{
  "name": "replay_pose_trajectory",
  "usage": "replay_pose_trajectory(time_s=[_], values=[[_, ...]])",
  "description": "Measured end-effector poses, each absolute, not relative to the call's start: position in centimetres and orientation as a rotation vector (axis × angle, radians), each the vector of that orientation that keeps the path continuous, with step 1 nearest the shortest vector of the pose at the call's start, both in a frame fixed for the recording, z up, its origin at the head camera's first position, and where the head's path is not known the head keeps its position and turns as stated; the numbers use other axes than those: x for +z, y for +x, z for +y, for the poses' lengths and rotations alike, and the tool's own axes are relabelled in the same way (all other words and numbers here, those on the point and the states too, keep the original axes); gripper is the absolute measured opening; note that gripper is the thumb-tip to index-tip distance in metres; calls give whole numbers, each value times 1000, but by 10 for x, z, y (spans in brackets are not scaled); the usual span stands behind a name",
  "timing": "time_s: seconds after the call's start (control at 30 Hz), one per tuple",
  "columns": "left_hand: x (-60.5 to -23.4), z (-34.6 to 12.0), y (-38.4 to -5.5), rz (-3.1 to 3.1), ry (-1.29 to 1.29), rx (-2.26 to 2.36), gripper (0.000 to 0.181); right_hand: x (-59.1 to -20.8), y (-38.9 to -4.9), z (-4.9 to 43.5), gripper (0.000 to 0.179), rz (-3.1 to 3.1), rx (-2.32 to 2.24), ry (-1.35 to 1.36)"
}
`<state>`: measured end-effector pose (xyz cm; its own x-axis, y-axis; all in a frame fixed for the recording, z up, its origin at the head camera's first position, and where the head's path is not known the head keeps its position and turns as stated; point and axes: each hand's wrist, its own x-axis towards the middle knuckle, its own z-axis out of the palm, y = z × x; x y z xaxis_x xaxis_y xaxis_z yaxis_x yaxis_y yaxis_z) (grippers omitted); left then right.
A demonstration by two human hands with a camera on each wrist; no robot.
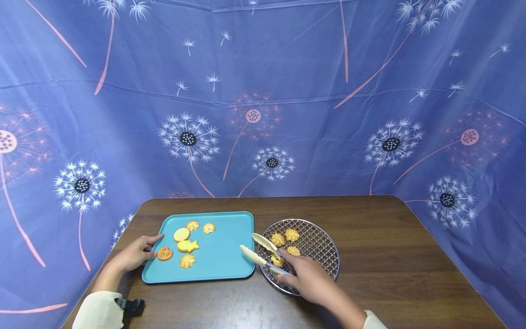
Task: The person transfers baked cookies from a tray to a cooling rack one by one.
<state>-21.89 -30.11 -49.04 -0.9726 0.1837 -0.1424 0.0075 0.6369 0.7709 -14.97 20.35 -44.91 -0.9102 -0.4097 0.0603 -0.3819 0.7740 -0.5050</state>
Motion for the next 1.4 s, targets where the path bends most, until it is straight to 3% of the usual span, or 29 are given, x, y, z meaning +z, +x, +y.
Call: replay_pose_trajectory(time_s=[0.53,1.4], values=[[-491,-301,-219,2635,162,1257,63,-450,-165,169,68,2848,-848,-805],[-490,-301,-219,2639,165,1249,63,-453,-181,112,69,2736,-844,-833]])
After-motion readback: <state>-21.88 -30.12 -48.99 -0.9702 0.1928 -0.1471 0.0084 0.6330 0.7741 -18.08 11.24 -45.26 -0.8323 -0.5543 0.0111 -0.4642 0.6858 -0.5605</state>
